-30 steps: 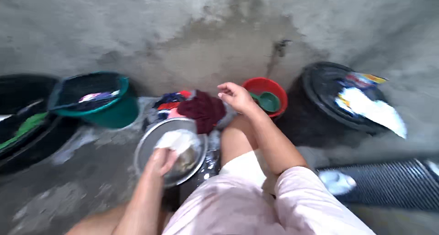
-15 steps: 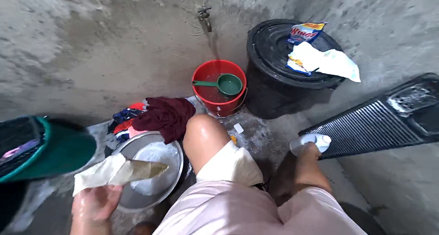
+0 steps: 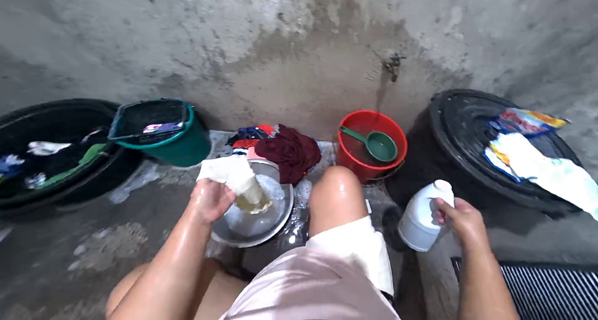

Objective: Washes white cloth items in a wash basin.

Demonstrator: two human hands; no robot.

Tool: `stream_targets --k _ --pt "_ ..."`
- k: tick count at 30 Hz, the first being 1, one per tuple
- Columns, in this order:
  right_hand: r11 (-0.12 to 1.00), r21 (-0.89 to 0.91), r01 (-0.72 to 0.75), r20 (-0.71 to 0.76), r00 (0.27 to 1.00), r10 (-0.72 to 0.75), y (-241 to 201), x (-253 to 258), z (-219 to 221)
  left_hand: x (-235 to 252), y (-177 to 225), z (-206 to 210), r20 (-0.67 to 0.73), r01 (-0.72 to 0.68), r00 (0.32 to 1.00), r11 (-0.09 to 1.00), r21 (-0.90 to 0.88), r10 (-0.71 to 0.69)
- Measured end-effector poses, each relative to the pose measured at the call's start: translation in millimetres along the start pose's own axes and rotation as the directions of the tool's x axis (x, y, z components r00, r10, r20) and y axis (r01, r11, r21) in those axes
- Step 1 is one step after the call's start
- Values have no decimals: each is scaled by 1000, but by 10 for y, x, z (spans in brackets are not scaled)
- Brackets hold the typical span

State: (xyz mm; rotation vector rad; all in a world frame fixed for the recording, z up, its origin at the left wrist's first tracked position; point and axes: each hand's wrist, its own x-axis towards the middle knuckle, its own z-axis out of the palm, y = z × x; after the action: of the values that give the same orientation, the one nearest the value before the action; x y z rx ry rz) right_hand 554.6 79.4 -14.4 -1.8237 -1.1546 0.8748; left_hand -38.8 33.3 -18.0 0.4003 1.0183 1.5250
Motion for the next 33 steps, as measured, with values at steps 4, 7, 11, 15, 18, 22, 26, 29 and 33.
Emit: stream_targets --k 4,7,11,15,18,22,26,29,33 --pt "866 -266 423 309 888 -339 -1616 -295 630 -43 -1 -74 23 -44 999 983 -176 48" --pt "629 -362 688 587 692 -419 -2526 -520 1283 -76 42 -48 65 -39 996 967 -250 57" --pt "208 -346 915 849 399 -346 -3206 -832 2313 -124 145 -43 146 -89 979 947 -307 139" --pt "-34 -259 965 952 249 -178 -3411 -1023 3184 -174 252 -25 134 -117 976 936 -332 169" --pt "-98 -234 967 965 219 -143 -3453 -1216 3569 -193 317 -72 102 -137 979 937 -322 178" --pt "-187 -228 956 970 204 -135 -3531 -1436 3784 -228 386 -200 79 -167 977 944 -284 197" --pt "-248 -238 939 970 217 -109 -3605 -1589 3838 -267 389 -268 73 -177 975 938 -298 208" --pt "-271 -252 929 967 234 -98 -3577 -1685 3855 -255 358 -249 50 -180 977 931 -317 206" --pt "-255 -205 945 978 190 -85 -3403 -1839 3886 -149 226 -245 28 -208 973 928 -308 228"
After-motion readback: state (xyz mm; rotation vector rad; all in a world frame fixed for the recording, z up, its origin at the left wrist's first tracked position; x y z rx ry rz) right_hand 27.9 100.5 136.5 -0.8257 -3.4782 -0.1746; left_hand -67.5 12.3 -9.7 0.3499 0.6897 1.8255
